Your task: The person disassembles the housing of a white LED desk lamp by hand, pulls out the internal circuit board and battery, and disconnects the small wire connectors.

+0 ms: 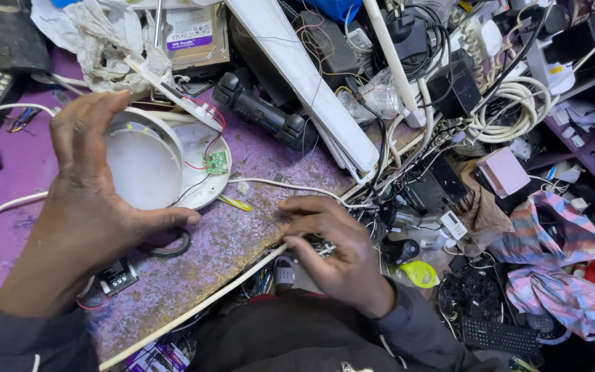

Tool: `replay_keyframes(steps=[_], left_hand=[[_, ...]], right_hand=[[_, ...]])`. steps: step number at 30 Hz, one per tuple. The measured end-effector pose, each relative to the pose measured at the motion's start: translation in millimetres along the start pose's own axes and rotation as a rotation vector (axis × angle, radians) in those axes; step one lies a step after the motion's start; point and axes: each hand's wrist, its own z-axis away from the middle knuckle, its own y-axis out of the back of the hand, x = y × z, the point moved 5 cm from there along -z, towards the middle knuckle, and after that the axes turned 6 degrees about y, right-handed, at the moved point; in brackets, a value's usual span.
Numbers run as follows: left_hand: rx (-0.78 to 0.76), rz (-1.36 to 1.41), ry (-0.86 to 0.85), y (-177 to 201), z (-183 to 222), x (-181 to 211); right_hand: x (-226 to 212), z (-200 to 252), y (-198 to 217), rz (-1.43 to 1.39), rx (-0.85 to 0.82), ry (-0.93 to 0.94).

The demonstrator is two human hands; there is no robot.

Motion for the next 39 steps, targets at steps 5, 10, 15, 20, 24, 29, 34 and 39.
replay_keyframes(steps=[5, 10, 15, 20, 24, 29, 34, 39], left_hand=[[-0.03, 0.026, 0.069, 0.1, 0.4, 0.5], [-0.036, 0.027, 0.088, 0.4, 0.7, 2.2], [-0.005, 0.005, 0.018, 1.4, 0.4, 8.5], [-0.011, 0.013, 0.016, 4.2, -0.1, 16.7], [-0.015, 0.004, -0.009, 4.7, 1.9, 19.6], [-0.03, 0.0, 0.054, 6.8, 0.3, 11.0], [-0.037, 0.038, 0.002, 11.3, 0.0, 5.8], [0.077, 0.185, -0.133, 31.0, -2.1, -0.9]], right_hand=[[10.3, 22.7, 25.6, 0.037, 0.047, -0.099], [25.0, 52.6, 37.5, 0.068, 0.041, -0.232], [51.8, 87.8, 48.3, 0.146, -0.053, -0.388], [96.3, 128.2, 76.3, 0.216, -0.048, -0.853], [122.0, 148.4, 103.2, 0.327, 0.039, -1.025], [76.7, 112.7, 87.9, 0.276, 0.048, -0.652], [11.6, 49.2, 52.9, 0.247, -0.026, -0.278], [4.1, -4.6, 21.3, 0.306, -0.209, 0.06]])
